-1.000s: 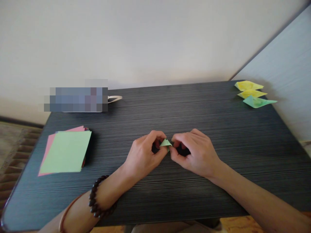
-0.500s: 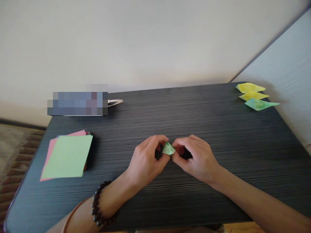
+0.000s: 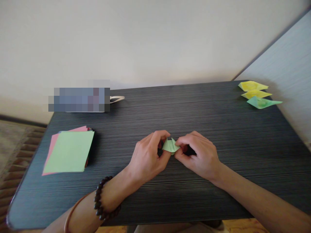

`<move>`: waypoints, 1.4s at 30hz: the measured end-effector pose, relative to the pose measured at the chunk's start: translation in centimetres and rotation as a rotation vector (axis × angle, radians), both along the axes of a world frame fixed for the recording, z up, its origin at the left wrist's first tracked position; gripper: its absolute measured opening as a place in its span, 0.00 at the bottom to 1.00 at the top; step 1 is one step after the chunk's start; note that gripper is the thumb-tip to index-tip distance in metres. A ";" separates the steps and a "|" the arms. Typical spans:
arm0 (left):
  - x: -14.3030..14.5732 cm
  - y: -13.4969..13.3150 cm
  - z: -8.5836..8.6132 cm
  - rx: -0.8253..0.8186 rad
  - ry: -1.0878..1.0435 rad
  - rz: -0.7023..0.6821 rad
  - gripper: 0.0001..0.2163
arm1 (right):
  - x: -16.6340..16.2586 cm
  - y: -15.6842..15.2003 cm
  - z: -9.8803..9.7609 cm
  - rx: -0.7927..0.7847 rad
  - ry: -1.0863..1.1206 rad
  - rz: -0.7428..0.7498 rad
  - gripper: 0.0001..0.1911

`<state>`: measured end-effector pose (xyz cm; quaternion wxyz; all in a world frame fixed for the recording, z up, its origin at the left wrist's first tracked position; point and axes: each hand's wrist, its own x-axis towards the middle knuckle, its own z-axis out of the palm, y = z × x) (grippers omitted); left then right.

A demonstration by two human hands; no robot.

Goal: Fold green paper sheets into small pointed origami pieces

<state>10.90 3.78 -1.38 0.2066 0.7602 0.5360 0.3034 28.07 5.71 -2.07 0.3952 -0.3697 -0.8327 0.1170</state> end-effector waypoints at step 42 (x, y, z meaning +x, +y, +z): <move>-0.5 0.3 0.2 0.169 0.201 -0.001 0.03 | 0.3 0.2 -0.3 -0.007 -0.044 -0.032 0.07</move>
